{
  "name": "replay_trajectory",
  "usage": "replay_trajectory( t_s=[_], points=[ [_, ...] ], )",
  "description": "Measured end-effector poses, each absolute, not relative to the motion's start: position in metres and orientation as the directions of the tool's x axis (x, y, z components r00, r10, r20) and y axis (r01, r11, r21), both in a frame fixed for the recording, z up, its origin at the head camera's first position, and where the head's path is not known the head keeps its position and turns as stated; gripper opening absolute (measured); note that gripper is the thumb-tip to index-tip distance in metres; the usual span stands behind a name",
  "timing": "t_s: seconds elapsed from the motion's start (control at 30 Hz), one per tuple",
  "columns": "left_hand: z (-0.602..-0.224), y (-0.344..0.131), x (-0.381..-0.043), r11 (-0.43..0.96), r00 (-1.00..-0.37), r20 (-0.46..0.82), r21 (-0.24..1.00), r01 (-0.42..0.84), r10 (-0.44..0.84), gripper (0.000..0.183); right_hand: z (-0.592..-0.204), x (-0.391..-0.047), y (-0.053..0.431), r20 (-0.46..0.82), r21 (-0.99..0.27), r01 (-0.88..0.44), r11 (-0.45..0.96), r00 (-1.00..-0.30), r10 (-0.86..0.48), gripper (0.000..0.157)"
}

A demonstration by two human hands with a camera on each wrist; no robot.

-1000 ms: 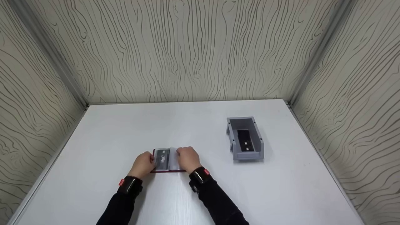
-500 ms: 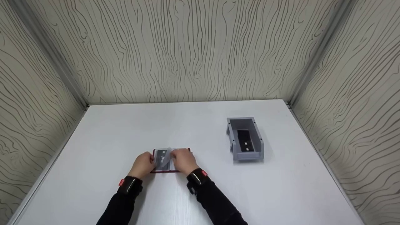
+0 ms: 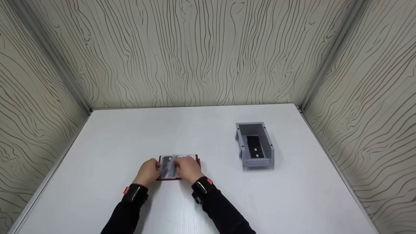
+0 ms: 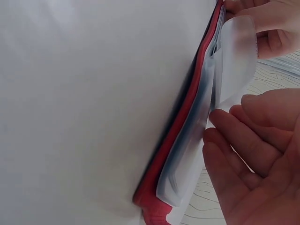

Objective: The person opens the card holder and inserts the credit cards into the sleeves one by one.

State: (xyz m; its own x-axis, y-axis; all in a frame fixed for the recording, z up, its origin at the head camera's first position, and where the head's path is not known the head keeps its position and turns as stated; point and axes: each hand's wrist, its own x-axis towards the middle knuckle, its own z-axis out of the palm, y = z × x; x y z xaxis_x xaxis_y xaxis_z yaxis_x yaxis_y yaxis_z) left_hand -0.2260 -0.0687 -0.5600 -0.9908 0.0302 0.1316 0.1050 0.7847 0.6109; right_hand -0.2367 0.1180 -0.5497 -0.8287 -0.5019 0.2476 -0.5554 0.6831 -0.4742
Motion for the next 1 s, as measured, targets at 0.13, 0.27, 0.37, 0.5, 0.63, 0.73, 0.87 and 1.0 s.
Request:
replay_trajectory(
  t_s=[0.13, 0.27, 0.37, 0.5, 0.63, 0.73, 0.87, 1.0],
  points=[
    [-0.559, -0.069, -0.225, 0.784, -0.99, 0.14, 0.611, 0.109, 0.028, 0.015, -0.55, -0.236, 0.117, 0.255, -0.471, -0.567, 0.676, -0.821, -0.511, 0.024],
    [-0.559, -0.069, -0.225, 0.784, -0.988, 0.151, 0.61, 0.115, 0.028, 0.016, -0.549, -0.235, 0.115, 0.241, -0.478, -0.556, 0.679, -0.827, -0.508, 0.027],
    [-0.558, -0.069, -0.224, 0.784, -0.987, 0.159, 0.608, 0.123, 0.032, 0.016, -0.55, -0.235, 0.113, 0.225, -0.493, -0.552, 0.672, -0.828, -0.514, 0.029],
    [-0.558, -0.069, -0.224, 0.792, -0.983, 0.178, 0.594, 0.144, 0.046, 0.016, -0.549, -0.235, 0.109, 0.207, -0.507, -0.558, 0.657, -0.818, -0.536, 0.031],
    [-0.557, -0.071, -0.224, 0.793, -0.98, 0.192, 0.587, 0.164, 0.06, 0.016, -0.548, -0.235, 0.107, 0.198, -0.511, -0.557, 0.655, -0.818, -0.541, 0.033],
    [-0.557, -0.073, -0.224, 0.773, -0.983, 0.176, 0.616, 0.151, 0.052, 0.012, -0.548, -0.235, 0.107, 0.184, -0.512, -0.544, 0.665, -0.826, -0.533, 0.033],
    [-0.554, -0.075, -0.225, 0.754, -0.99, 0.142, 0.648, 0.109, 0.021, 0.007, -0.548, -0.234, 0.107, 0.168, -0.504, -0.53, 0.682, -0.835, -0.524, 0.033],
    [-0.55, -0.078, -0.225, 0.766, -0.992, 0.128, 0.638, 0.083, 0.0, 0.002, -0.549, -0.234, 0.108, 0.16, -0.506, -0.522, 0.687, -0.839, -0.52, 0.033]
  ],
)
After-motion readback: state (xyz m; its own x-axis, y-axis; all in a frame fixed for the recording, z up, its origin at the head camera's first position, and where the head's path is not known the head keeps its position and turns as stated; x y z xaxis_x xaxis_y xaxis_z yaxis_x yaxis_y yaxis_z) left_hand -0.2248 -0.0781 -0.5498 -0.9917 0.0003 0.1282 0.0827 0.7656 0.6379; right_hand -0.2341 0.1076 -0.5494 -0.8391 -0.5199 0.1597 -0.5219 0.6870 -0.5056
